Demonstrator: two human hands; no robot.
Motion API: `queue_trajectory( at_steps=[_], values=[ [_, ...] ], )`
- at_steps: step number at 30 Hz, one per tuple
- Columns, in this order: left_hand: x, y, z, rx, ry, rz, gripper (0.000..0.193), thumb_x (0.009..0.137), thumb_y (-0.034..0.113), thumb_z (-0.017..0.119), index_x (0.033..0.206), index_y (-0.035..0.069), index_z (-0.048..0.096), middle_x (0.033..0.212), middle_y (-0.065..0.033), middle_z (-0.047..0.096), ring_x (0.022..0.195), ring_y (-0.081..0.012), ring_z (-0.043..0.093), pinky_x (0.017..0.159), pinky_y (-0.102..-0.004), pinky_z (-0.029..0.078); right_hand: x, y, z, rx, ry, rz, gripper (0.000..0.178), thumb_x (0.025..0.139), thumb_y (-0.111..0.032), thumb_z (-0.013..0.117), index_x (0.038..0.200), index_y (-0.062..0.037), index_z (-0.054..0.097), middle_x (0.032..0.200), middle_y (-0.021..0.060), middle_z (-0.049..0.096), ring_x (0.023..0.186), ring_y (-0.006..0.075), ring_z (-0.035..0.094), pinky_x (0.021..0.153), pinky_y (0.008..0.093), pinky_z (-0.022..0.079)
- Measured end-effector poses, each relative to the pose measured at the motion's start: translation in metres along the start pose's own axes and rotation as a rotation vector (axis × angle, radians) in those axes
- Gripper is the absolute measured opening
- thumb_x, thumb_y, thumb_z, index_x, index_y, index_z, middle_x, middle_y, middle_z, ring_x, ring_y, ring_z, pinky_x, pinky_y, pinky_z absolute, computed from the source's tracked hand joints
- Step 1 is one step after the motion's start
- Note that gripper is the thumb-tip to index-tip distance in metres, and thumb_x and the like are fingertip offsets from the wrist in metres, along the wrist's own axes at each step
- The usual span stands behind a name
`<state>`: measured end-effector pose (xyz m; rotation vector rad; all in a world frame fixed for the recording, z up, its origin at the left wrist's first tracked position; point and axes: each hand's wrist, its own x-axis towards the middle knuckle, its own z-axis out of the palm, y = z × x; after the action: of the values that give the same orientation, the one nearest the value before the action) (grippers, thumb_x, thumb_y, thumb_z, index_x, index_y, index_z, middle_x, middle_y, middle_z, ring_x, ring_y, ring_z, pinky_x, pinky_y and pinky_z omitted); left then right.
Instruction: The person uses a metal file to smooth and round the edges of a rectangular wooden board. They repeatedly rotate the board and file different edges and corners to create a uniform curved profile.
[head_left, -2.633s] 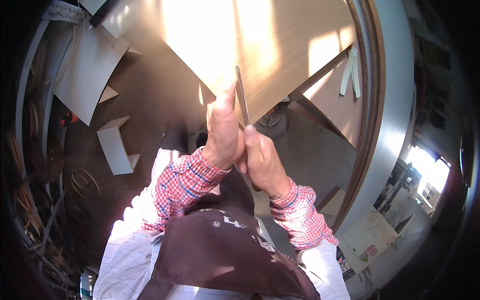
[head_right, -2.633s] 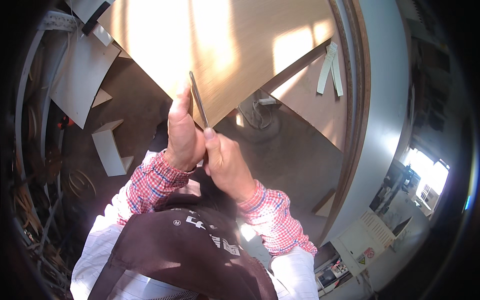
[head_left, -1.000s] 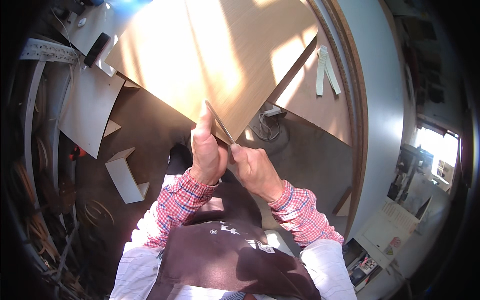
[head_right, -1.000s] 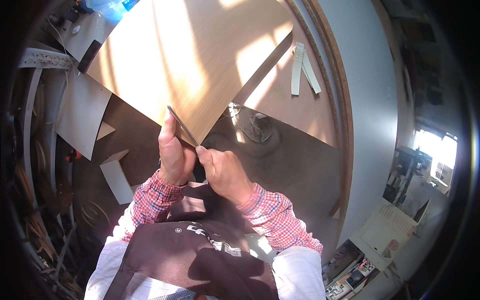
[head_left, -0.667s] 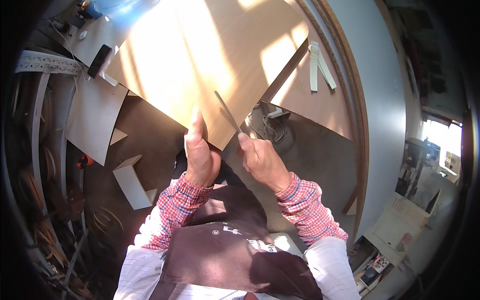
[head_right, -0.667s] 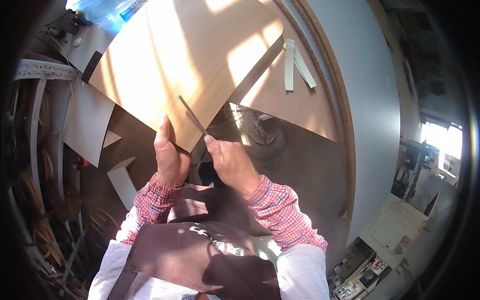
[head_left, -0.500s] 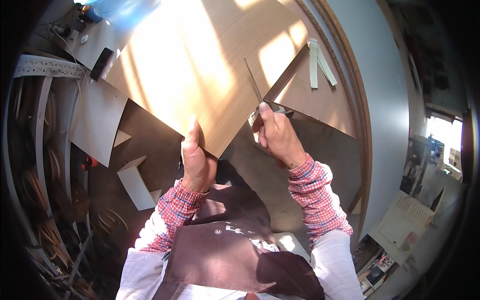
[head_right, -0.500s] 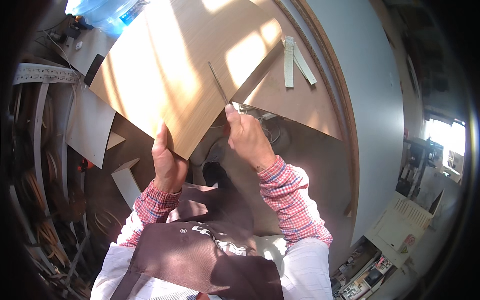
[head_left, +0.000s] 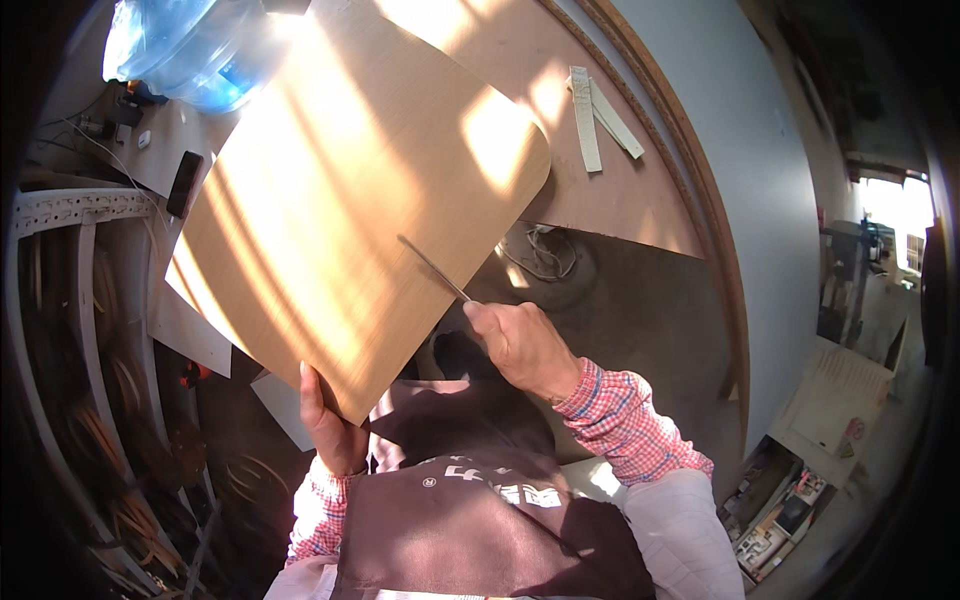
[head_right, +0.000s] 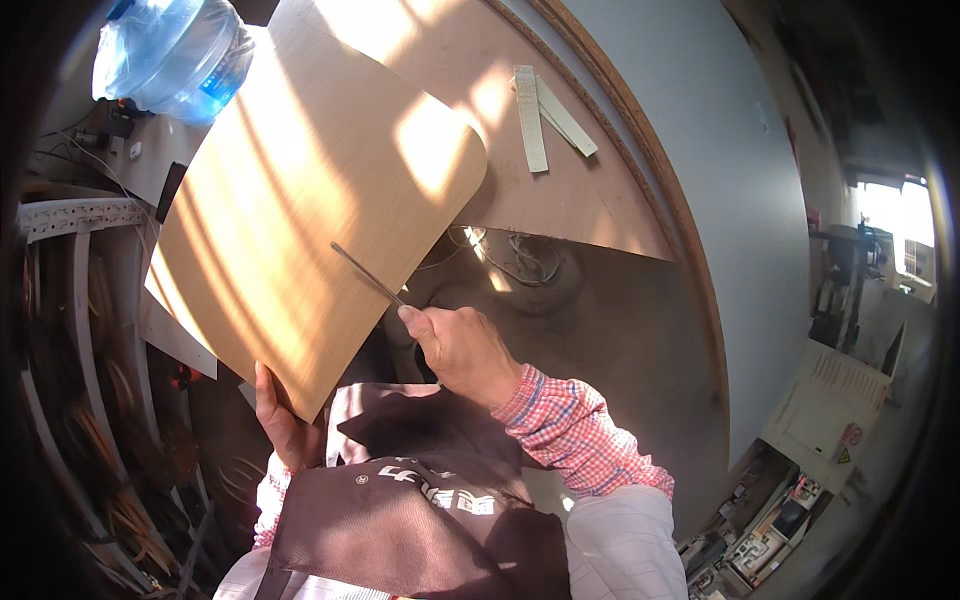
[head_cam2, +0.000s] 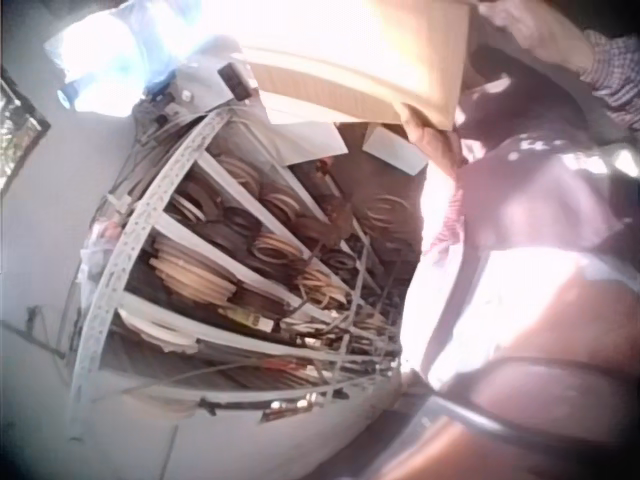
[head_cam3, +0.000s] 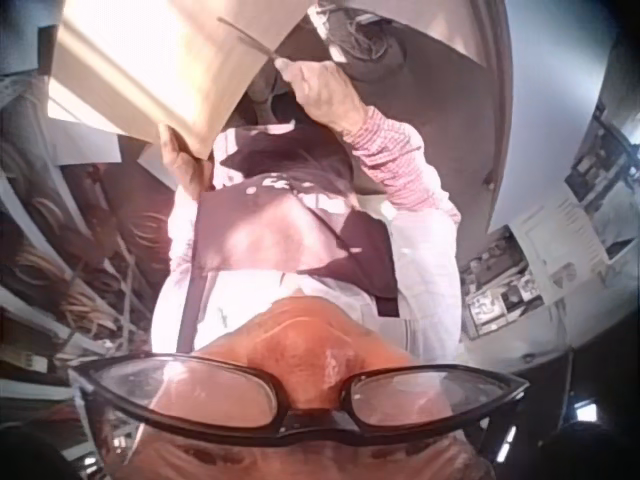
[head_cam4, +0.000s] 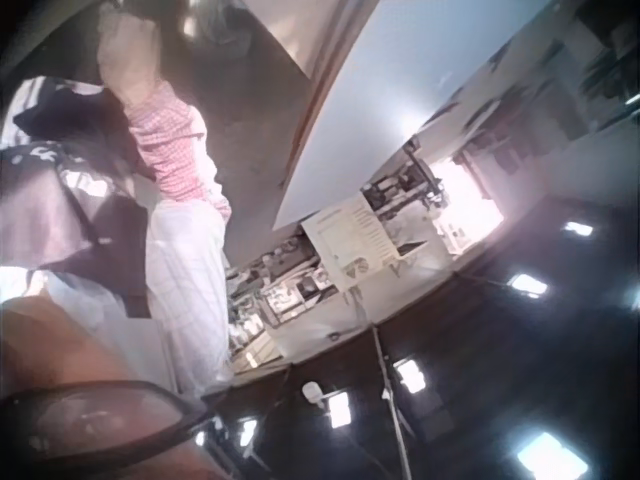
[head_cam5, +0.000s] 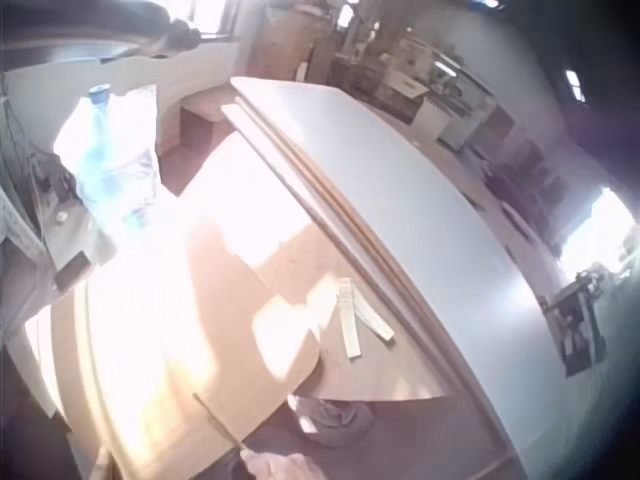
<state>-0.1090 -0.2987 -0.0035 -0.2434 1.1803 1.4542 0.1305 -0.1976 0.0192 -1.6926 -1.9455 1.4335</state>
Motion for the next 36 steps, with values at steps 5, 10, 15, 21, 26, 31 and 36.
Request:
queue_trajectory(
  at_steps=[5,10,15,21,26,31,36],
  values=[
    [-0.011,0.012,-0.025,0.073,0.006,0.007,0.056,0.102,0.042,0.055,0.144,0.006,0.046,0.134,-0.0121,0.060,0.119,-0.0278,0.061,0.102,-0.0463,0.050,0.024,0.019,-0.044,0.138,0.147,0.125,0.072,0.105,-0.055,0.036,0.070,0.0043,0.060,0.050,0.0054,0.051,0.052,0.0147,0.055,0.055,0.0315,0.044],
    [-0.007,0.028,-0.041,0.159,0.069,0.004,0.057,0.101,0.042,0.057,0.144,0.007,0.048,0.134,-0.0085,0.061,0.119,-0.0252,0.061,0.100,-0.0422,0.050,0.013,0.002,-0.042,0.072,0.078,0.109,0.062,0.108,-0.042,0.036,0.075,0.0060,0.057,0.065,0.0257,0.054,0.064,0.0451,0.054,0.063,0.0477,0.044],
    [-0.002,0.040,-0.081,0.308,0.085,-0.008,0.065,0.096,0.048,0.062,0.146,0.010,0.047,0.138,-0.0064,0.059,0.123,-0.0248,0.058,0.100,-0.0435,0.049,0.017,0.005,-0.042,0.012,0.116,0.067,0.061,0.108,-0.041,0.036,0.074,0.0058,0.056,0.069,0.0276,0.054,0.068,0.0476,0.053,0.063,0.0485,0.043],
    [0.005,0.044,-0.108,0.358,0.135,0.037,0.070,0.095,0.050,0.061,0.149,0.010,0.044,0.147,-0.0060,0.053,0.129,-0.0254,0.054,0.099,-0.0483,0.050,0.020,0.029,-0.064,0.192,0.097,0.296,0.068,0.107,-0.049,0.036,0.069,0.0043,0.054,0.058,0.0175,0.054,0.050,0.0304,0.053,0.056,0.0407,0.044],
    [0.018,0.061,-0.142,0.355,0.022,0.088,0.074,0.096,0.048,0.060,0.151,0.005,0.037,0.141,-0.0125,0.055,0.117,-0.0328,0.060,0.083,-0.0516,0.056,0.006,0.027,-0.047,0.559,0.112,0.285,0.069,0.105,-0.061,0.034,0.081,-0.0011,0.058,0.058,0.0023,0.057,0.049,0.0096,0.049,0.049,0.0283,0.040],
    [0.035,0.088,-0.172,0.407,0.037,0.124,0.058,0.095,0.038,0.065,0.139,0.003,0.048,0.131,-0.0111,0.060,0.112,-0.0276,0.062,0.088,-0.0456,0.053,0.021,0.015,-0.044,0.653,0.147,0.210,0.054,0.099,-0.053,0.060,0.095,0.0009,0.061,0.071,0.0016,0.061,0.056,0.0051,0.050,0.054,0.0234,0.042],
    [0.056,0.127,-0.194,0.470,-0.046,0.208,0.047,0.093,0.017,0.069,0.135,0.003,0.055,0.132,-0.0047,0.061,0.125,-0.0164,0.054,0.111,-0.0344,0.038,0.030,0.004,-0.028,0.795,0.183,0.205,0.026,0.095,-0.023,0.069,0.103,0.0006,0.062,0.082,0.0001,0.063,0.055,0.0030,0.047,0.050,0.0219,0.040]
  ],
)
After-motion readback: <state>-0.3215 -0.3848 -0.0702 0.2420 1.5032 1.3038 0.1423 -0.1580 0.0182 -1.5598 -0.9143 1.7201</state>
